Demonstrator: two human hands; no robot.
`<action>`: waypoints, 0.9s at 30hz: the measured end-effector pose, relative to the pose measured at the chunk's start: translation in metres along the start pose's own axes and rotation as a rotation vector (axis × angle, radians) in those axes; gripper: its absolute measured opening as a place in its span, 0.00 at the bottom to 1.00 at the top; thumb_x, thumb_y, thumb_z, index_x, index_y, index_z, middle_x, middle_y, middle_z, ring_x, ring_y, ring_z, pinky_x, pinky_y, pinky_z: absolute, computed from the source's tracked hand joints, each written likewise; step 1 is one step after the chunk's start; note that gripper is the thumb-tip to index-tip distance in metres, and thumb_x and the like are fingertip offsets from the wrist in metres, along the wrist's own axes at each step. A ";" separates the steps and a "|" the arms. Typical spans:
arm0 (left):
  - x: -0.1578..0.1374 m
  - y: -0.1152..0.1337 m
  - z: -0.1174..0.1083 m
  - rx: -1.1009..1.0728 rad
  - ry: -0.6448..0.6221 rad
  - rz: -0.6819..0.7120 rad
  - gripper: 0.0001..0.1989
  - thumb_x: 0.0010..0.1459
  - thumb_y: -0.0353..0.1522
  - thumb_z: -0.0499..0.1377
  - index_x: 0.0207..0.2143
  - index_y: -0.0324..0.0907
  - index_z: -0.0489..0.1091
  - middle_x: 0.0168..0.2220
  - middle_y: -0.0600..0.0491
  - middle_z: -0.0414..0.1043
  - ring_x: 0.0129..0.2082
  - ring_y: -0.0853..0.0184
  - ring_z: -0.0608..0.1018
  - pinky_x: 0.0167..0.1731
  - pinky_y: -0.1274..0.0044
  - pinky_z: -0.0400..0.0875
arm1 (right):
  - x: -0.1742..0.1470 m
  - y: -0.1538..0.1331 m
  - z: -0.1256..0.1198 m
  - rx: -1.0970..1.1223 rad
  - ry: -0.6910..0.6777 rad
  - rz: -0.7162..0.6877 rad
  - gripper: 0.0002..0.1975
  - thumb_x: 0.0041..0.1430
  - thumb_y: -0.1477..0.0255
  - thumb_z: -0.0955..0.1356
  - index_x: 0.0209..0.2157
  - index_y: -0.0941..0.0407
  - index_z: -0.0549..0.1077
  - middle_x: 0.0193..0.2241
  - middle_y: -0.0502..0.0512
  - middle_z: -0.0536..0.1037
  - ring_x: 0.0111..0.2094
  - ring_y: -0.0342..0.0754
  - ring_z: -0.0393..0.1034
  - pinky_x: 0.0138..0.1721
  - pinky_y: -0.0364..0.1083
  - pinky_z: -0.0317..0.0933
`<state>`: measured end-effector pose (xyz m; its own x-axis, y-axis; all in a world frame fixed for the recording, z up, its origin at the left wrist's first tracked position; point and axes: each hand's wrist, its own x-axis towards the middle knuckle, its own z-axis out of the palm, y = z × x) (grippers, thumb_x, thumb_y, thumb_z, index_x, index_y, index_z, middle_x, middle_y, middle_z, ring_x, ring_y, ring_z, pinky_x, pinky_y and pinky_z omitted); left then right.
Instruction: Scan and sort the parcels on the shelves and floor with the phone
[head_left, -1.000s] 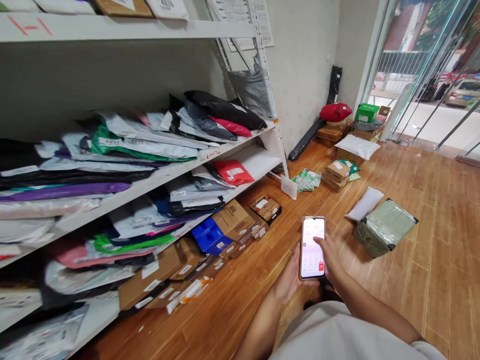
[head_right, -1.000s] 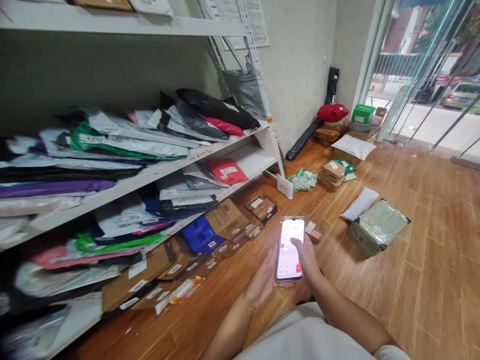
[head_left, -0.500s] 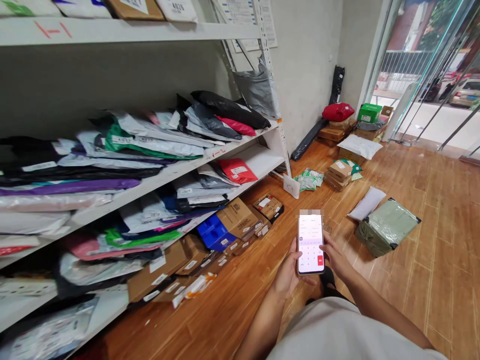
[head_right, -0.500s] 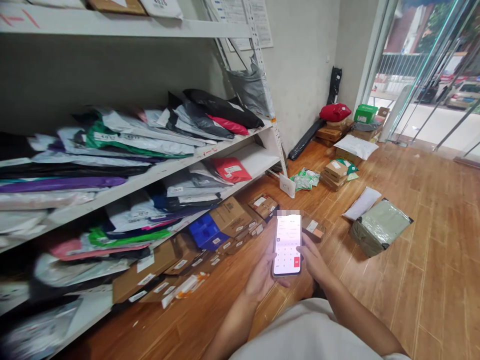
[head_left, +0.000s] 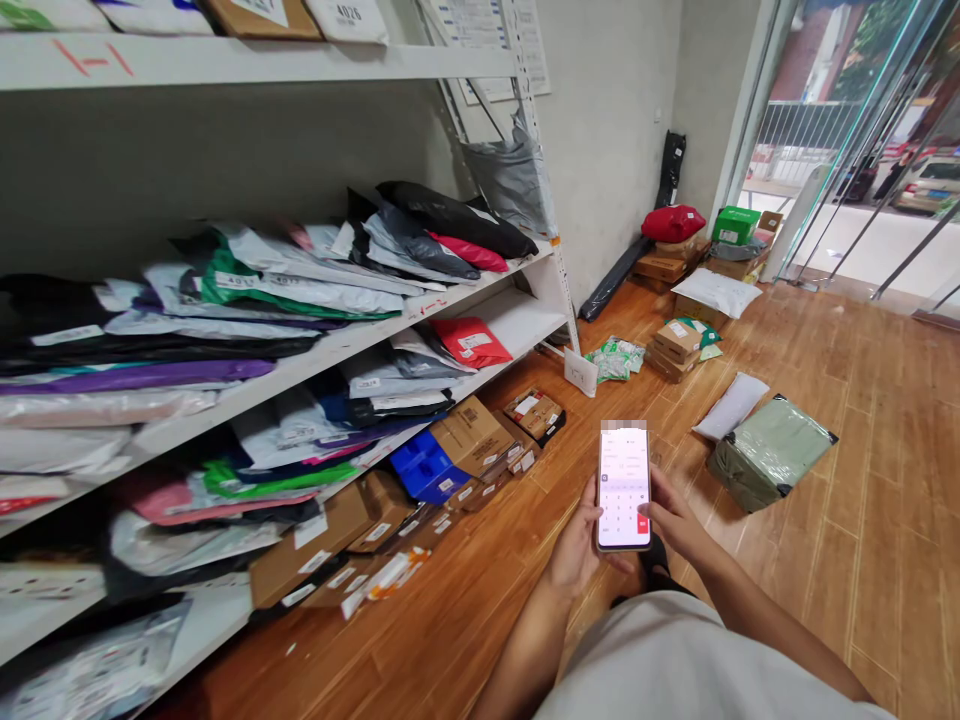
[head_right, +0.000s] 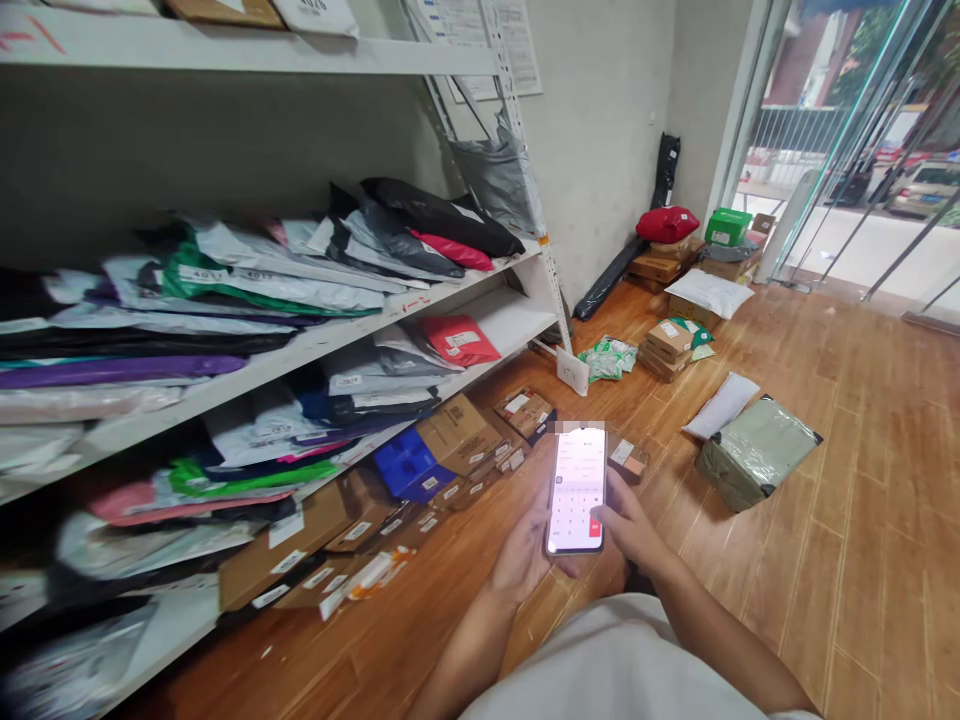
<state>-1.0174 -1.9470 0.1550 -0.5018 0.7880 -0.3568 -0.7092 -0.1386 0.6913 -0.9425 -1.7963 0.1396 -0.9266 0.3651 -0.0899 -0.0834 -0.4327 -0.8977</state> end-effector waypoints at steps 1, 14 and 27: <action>0.000 0.000 -0.001 -0.011 -0.016 0.003 0.47 0.56 0.35 0.58 0.72 0.52 0.35 0.58 0.42 0.70 0.43 0.53 0.81 0.18 0.74 0.78 | 0.000 -0.001 -0.001 0.008 -0.002 0.003 0.27 0.44 0.74 0.72 0.49 0.46 0.78 0.48 0.48 0.82 0.52 0.58 0.72 0.54 0.55 0.64; 0.004 -0.003 0.005 0.044 -0.101 -0.033 0.53 0.48 0.24 0.57 0.72 0.57 0.36 0.59 0.46 0.70 0.43 0.55 0.81 0.23 0.76 0.79 | -0.001 -0.004 -0.009 -0.002 0.096 0.103 0.24 0.44 0.72 0.70 0.47 0.49 0.78 0.37 0.48 0.82 0.38 0.54 0.73 0.43 0.50 0.66; 0.045 -0.039 -0.021 -0.090 -0.145 -0.133 0.49 0.51 0.30 0.56 0.71 0.58 0.36 0.59 0.47 0.70 0.43 0.57 0.80 0.30 0.73 0.79 | 0.018 0.036 -0.057 0.051 0.009 0.208 0.40 0.33 0.73 0.83 0.51 0.50 0.72 0.47 0.55 0.81 0.47 0.58 0.75 0.50 0.56 0.67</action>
<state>-1.0229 -1.9191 0.0990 -0.3291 0.8801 -0.3422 -0.8088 -0.0757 0.5832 -0.9418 -1.7585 0.0812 -0.9225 0.2705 -0.2754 0.0910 -0.5409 -0.8361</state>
